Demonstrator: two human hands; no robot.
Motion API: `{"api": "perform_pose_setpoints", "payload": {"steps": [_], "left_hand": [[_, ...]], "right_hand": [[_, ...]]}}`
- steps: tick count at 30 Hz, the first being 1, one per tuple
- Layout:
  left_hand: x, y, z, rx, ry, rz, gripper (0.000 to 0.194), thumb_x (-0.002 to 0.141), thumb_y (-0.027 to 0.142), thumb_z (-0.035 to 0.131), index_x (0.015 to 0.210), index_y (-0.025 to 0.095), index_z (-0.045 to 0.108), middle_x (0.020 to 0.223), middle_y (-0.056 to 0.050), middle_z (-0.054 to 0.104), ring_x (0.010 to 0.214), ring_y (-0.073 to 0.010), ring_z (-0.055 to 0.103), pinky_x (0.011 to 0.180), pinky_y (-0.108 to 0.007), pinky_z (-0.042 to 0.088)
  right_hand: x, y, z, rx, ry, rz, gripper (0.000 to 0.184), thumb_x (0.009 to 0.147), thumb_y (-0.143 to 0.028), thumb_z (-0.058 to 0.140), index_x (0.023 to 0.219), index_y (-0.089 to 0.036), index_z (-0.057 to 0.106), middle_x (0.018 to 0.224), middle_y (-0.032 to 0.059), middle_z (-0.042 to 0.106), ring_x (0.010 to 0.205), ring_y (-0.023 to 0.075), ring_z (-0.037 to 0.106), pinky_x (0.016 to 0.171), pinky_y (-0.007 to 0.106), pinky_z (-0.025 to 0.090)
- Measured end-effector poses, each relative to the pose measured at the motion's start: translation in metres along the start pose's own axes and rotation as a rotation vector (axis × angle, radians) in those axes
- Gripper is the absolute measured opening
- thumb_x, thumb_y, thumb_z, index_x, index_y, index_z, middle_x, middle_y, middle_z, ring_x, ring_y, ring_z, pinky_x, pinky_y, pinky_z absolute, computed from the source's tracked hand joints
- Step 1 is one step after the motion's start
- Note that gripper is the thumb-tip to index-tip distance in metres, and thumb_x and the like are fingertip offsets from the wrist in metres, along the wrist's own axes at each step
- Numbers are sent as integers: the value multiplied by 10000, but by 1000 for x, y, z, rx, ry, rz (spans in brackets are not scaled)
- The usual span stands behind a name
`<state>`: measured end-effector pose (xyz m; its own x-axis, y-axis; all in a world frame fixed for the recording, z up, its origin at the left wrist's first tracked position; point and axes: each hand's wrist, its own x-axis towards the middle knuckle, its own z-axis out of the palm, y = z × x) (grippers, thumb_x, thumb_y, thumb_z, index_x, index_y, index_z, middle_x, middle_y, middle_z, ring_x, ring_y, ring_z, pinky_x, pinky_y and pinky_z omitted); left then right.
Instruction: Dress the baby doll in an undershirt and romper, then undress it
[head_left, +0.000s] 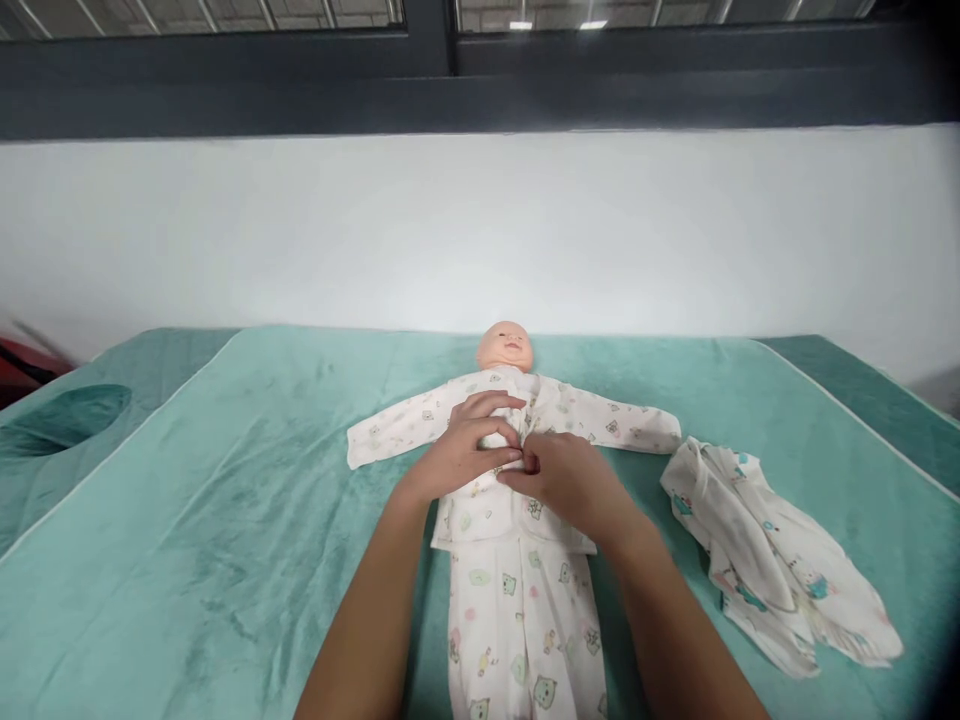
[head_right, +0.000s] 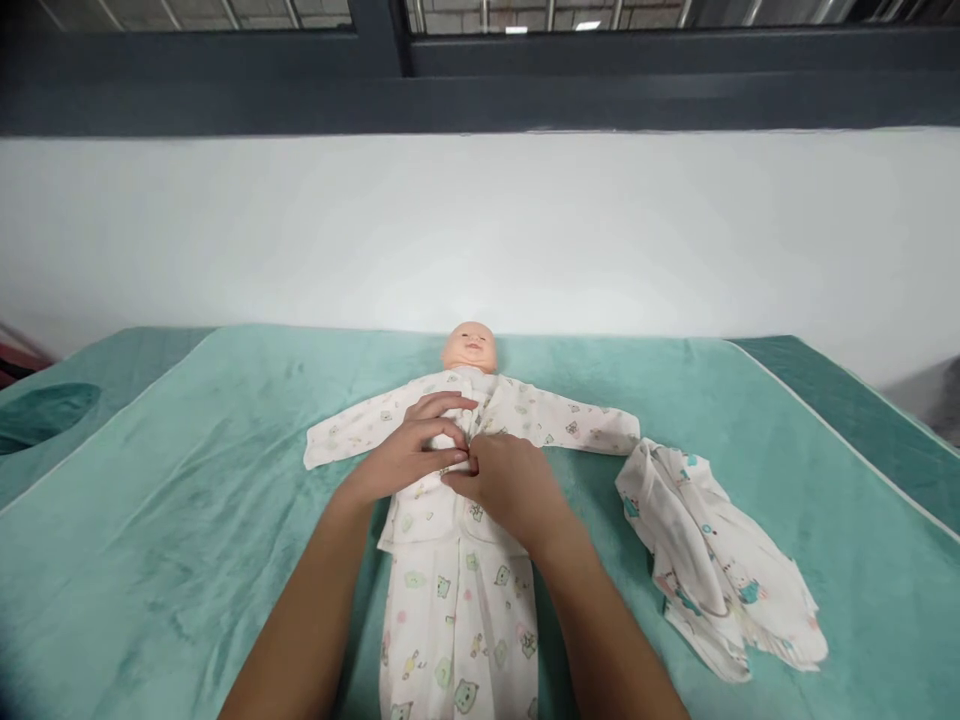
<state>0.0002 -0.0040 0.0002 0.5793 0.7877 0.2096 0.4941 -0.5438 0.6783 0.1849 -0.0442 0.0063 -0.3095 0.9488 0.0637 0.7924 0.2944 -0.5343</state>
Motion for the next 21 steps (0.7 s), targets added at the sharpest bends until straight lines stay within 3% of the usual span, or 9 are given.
{"api": "perform_pose_setpoints", "payload": {"steps": [5,11,18,21], "left_hand": [[-1,-1,0,-16,9,20,134,928,315,565,857,258,664,1447,13,506,1421,-240,323,1197,-482,187],[-2,1,-4,-23,-31,-3,75,888,303,622,842,251,651,1473,18,476,1447,-248,281,1206,-491,164],[-2,1,-5,-30,-29,31,66,852,309,671,905,277,693,1471,11,473,1440,-269,293,1210,-502,173],[-2,1,-3,-30,-21,37,66,864,322,659,880,283,711,1464,16,482,1436,-274,291,1209,-511,170]], "right_hand": [[-3,0,3,-41,62,60,287,854,-302,573,638,-199,415,591,-22,518,542,110,375,541,284,203],[-1,11,-7,126,17,-25,310,844,-273,543,607,-195,360,541,-54,434,536,95,343,518,264,219],[4,30,-13,585,-261,-100,196,841,-276,517,664,-197,492,543,-63,452,477,87,442,480,229,325],[7,38,-14,669,-328,-105,184,827,-291,541,674,-193,515,540,-66,428,463,83,415,461,223,332]]}}
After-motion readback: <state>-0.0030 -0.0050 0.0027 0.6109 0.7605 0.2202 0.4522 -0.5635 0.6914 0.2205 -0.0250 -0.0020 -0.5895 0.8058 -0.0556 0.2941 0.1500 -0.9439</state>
